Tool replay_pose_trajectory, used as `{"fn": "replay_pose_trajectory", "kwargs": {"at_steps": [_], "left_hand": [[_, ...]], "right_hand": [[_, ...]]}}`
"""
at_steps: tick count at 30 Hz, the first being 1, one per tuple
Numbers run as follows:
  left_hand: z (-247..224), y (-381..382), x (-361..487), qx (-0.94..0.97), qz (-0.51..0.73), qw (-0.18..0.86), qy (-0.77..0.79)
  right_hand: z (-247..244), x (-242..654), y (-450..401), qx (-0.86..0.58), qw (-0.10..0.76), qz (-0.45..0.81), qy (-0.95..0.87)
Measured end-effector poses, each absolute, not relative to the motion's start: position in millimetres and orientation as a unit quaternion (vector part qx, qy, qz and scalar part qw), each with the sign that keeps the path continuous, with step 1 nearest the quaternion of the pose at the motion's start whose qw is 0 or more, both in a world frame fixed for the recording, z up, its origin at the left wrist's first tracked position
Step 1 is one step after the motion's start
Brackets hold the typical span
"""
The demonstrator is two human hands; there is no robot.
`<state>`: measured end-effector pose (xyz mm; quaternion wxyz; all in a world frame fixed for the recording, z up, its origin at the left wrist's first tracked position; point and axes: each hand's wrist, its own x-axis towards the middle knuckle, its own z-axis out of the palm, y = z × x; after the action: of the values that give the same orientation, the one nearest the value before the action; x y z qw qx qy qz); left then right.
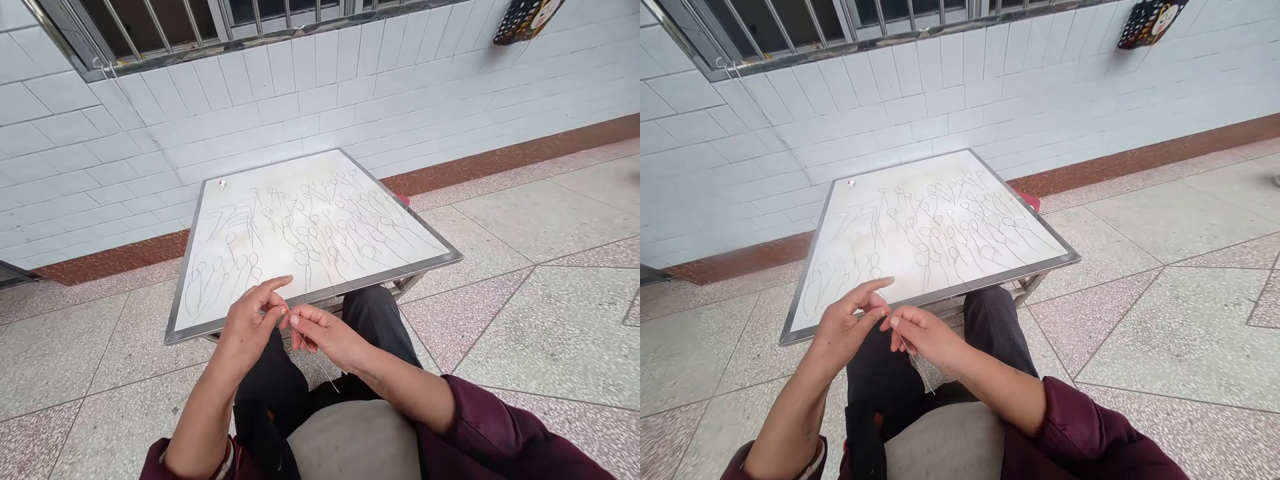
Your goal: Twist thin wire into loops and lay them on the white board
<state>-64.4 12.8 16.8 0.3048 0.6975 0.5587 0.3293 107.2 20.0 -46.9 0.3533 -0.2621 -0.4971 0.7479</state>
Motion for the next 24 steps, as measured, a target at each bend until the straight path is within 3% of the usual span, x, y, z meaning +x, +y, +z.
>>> {"fn": "replay_pose_trajectory", "kwargs": {"at_steps": [14,24], "left_hand": [[15,12,-59,0.707,0.337,0.295,0.548],[27,10,-61,0.729,0.317,0.237,0.559]], "right_hand": [[-56,103,19,-0.226,0.396,0.798,-0.394],[-55,105,18,-0.253,0.365,0.818,-0.365]]}}
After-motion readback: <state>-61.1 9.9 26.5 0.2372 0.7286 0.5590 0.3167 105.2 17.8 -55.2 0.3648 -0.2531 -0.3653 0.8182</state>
